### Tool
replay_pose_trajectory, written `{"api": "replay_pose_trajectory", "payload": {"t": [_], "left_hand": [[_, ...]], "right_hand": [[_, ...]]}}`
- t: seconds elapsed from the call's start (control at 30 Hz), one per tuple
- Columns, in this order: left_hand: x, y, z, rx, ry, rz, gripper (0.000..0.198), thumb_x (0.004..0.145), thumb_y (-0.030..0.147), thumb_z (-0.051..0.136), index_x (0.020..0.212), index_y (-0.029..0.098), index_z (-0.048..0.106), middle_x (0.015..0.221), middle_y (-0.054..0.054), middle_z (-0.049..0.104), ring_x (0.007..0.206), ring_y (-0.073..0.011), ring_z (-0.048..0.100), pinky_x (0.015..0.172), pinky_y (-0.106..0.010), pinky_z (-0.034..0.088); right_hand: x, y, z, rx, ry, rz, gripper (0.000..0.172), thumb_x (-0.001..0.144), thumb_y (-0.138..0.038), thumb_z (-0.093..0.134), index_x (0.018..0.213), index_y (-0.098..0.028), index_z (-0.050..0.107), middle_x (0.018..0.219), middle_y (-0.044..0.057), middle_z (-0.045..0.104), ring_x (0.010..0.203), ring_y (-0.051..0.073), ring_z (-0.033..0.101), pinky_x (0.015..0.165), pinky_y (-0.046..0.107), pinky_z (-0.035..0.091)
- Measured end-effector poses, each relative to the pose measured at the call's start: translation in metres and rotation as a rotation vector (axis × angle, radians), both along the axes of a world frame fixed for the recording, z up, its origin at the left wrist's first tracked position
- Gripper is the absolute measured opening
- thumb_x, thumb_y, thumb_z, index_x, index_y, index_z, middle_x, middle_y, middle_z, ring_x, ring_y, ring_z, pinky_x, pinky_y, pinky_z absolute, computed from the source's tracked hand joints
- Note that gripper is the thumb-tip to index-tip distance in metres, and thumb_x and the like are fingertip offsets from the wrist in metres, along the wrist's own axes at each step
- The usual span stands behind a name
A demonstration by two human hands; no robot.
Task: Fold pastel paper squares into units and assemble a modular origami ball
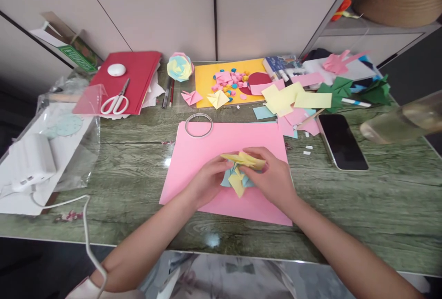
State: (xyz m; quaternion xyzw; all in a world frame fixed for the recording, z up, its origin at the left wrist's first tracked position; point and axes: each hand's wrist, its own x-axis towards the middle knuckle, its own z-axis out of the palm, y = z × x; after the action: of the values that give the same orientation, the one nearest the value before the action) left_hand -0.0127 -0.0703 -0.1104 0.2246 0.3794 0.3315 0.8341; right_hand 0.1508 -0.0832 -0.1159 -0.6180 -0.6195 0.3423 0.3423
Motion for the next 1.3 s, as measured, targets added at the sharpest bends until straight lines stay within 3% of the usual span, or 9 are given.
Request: {"api": "replay_pose_trajectory", "payload": {"t": [0.2,0.47,0.6,0.77,0.87,0.97,1.1,1.2,1.3], "left_hand": [[-0.001,-0.001,0.000,0.064,0.018,-0.015,0.024,0.074,0.025,0.062,0.095,0.017,0.067,0.089,-0.005,0.066,0.076,-0.0163,0.058,0.067,-0.026,0.042],[0.005,-0.010,0.000,0.180,0.025,-0.021,0.031,0.074,0.019,0.063,0.104,0.016,0.064,0.096,-0.006,0.065,0.088,-0.0169,0.055,0.076,-0.026,0.040],[0.004,-0.006,-0.004,0.150,0.058,0.032,0.021,0.074,0.019,0.062,0.094,0.013,0.066,0.089,-0.006,0.065,0.082,-0.0157,0.055,0.072,-0.025,0.041],[0.000,-0.003,-0.010,0.122,0.026,0.097,0.021,0.075,0.019,0.058,0.093,0.013,0.065,0.089,-0.006,0.065,0.081,-0.0164,0.058,0.072,-0.026,0.043],[0.000,-0.004,-0.011,0.152,0.054,0.083,0.026,0.071,0.016,0.059,0.097,0.013,0.063,0.094,-0.006,0.065,0.083,-0.0173,0.058,0.072,-0.027,0.043],[-0.001,-0.004,-0.010,0.323,0.201,0.070,0.036,0.067,0.014,0.062,0.103,0.015,0.060,0.103,-0.007,0.063,0.093,-0.0191,0.057,0.078,-0.028,0.044],[-0.003,-0.003,-0.006,0.663,0.597,0.117,0.041,0.066,0.014,0.065,0.106,0.018,0.056,0.111,-0.007,0.060,0.103,-0.0202,0.056,0.087,-0.032,0.044],[-0.005,-0.005,-0.003,0.941,0.898,0.146,0.031,0.067,0.015,0.064,0.097,0.020,0.059,0.098,-0.005,0.064,0.093,-0.0189,0.060,0.082,-0.032,0.047],[-0.008,-0.007,-0.005,1.202,1.129,0.080,0.021,0.069,0.015,0.060,0.089,0.020,0.060,0.084,-0.003,0.067,0.080,-0.0184,0.062,0.072,-0.032,0.049]], "right_hand": [[0.005,0.007,-0.003,-0.142,0.182,0.042,0.022,0.069,-0.022,0.062,0.090,-0.020,0.060,0.085,0.000,0.065,0.076,0.017,0.061,0.066,0.029,0.048],[0.002,0.007,-0.005,0.004,0.037,-0.028,0.007,0.068,-0.018,0.062,0.073,-0.021,0.060,0.077,-0.001,0.059,0.071,0.016,0.057,0.064,0.028,0.043],[0.003,0.006,-0.006,0.014,0.080,-0.012,0.011,0.069,-0.021,0.064,0.079,-0.021,0.059,0.083,0.000,0.058,0.075,0.017,0.056,0.065,0.030,0.044],[0.009,0.011,-0.010,-0.060,0.394,0.030,0.022,0.070,-0.020,0.063,0.090,-0.021,0.056,0.095,0.003,0.061,0.088,0.018,0.058,0.075,0.032,0.048],[0.010,0.012,-0.010,-0.072,0.464,0.001,0.024,0.068,-0.016,0.063,0.090,-0.021,0.056,0.094,0.003,0.062,0.088,0.019,0.059,0.075,0.032,0.049],[0.009,0.011,-0.008,-0.017,0.362,-0.052,0.026,0.066,-0.015,0.065,0.091,-0.022,0.057,0.095,0.003,0.061,0.087,0.019,0.059,0.075,0.033,0.049],[0.009,0.007,-0.006,0.062,0.223,-0.041,0.030,0.068,-0.016,0.065,0.095,-0.024,0.058,0.100,0.003,0.060,0.084,0.018,0.059,0.073,0.032,0.050],[0.008,0.003,-0.002,0.128,0.165,0.014,0.033,0.069,-0.011,0.062,0.098,-0.025,0.057,0.101,0.003,0.059,0.087,0.017,0.058,0.074,0.032,0.050],[0.005,-0.001,0.001,0.206,0.077,0.078,0.035,0.068,-0.007,0.059,0.097,-0.026,0.058,0.098,0.003,0.059,0.089,0.018,0.058,0.070,0.030,0.051]]}}
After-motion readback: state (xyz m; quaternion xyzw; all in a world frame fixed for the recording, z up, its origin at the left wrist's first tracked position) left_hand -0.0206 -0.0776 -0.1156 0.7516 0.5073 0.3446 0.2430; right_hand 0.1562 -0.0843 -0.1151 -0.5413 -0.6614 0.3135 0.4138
